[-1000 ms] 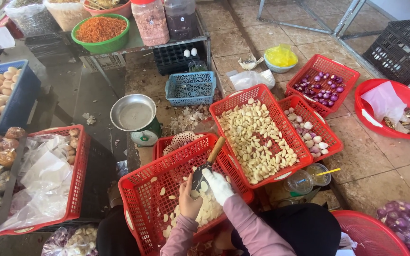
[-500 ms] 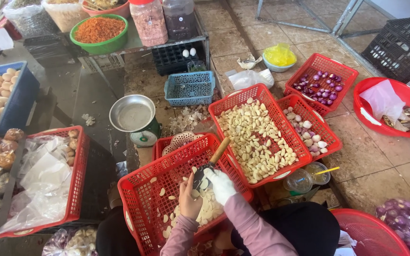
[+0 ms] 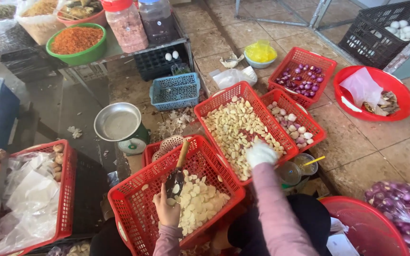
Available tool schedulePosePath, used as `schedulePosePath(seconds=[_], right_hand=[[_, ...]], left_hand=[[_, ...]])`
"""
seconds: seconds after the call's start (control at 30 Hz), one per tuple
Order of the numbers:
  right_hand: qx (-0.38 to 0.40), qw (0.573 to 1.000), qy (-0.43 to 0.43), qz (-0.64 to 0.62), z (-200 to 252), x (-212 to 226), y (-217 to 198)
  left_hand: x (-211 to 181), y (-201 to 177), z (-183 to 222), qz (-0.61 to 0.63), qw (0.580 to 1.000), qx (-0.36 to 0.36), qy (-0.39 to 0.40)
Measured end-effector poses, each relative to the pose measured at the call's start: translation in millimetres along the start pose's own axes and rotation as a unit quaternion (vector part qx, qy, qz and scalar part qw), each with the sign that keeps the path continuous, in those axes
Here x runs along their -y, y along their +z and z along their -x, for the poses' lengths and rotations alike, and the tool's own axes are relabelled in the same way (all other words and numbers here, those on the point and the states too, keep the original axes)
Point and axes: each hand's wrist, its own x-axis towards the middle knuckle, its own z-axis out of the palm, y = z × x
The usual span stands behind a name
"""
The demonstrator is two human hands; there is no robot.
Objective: Slicing garlic cloves into thin pieces using a knife over a red basket in a produce area.
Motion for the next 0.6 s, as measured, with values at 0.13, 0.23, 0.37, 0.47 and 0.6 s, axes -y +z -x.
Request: schedulePosePath(seconds=[0.13, 0.23, 0.37, 0.47, 0.6], right_hand=[[0.013, 0.985, 0.128, 0.114, -50.2, -42.1, 64.2], [-0.001, 0.99, 0.077, 0.115, -41.2, -31.4, 54.9], [-0.054, 0.998, 0.031, -0.013, -47.0, -43.1, 80.2], [0.083, 0.918, 0.035, -0.386, 60.7, 48.9, -51.0], [0.236, 0.873, 0.057, -0.423, 110.2, 93.5, -5.0]], left_hand=[[-11.6, 0.6, -3.1, 0.019, 0.999, 0.019, -0.026], [-24.3, 4.2, 1.1, 0.028, 0.999, 0.028, -0.028], [-30.2, 12.7, 6.8, 0.047, 0.998, 0.039, -0.005], [-35.1, 22.8, 9.9, 0.152, 0.974, 0.137, -0.095], [-86.9, 10.4, 2.2, 0.342, 0.911, 0.205, -0.103]])
